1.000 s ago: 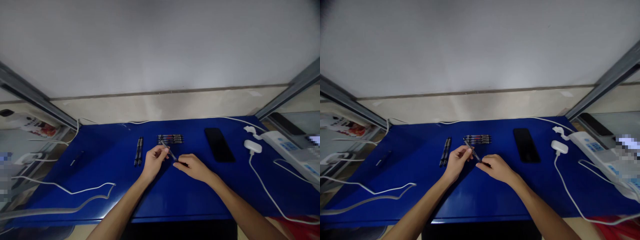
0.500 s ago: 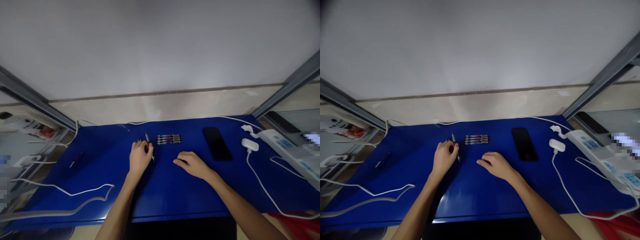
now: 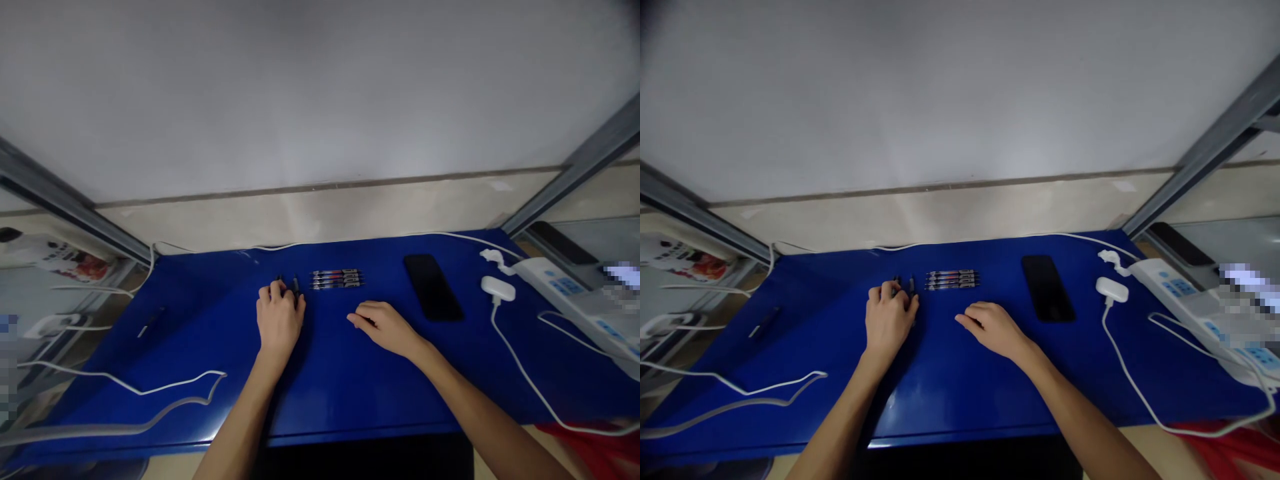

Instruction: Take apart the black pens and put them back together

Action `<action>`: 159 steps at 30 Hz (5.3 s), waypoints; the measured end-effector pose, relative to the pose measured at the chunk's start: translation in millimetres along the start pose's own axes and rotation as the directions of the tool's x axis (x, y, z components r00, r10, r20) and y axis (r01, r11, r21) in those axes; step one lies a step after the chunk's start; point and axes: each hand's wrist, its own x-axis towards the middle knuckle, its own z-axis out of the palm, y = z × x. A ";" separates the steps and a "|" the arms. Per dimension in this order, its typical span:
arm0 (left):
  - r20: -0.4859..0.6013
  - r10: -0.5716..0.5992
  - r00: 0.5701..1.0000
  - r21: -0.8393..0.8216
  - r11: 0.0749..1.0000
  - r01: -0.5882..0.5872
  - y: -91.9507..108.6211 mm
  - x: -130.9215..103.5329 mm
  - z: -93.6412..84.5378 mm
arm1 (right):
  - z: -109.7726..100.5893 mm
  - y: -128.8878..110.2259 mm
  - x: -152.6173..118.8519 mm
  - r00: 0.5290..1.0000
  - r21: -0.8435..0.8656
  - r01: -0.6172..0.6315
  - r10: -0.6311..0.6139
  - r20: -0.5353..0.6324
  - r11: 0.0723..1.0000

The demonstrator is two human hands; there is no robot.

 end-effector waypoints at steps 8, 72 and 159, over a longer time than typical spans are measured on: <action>-0.040 -0.030 0.999 -0.011 1.000 0.030 -3.0 -0.2 1.3 | 1.0 0.5 -0.2 1.000 -0.021 -0.002 0.002 -0.001 1.000; -0.099 0.024 0.995 -0.251 0.967 -0.049 15.8 -3.7 -5.8 | -2.4 14.4 0.1 0.958 -0.273 -0.095 0.013 -0.287 0.957; 0.109 0.309 0.945 -0.399 0.884 -0.243 31.1 -13.5 6.7 | -4.7 2.9 3.6 0.972 0.228 -0.087 0.133 -0.193 0.970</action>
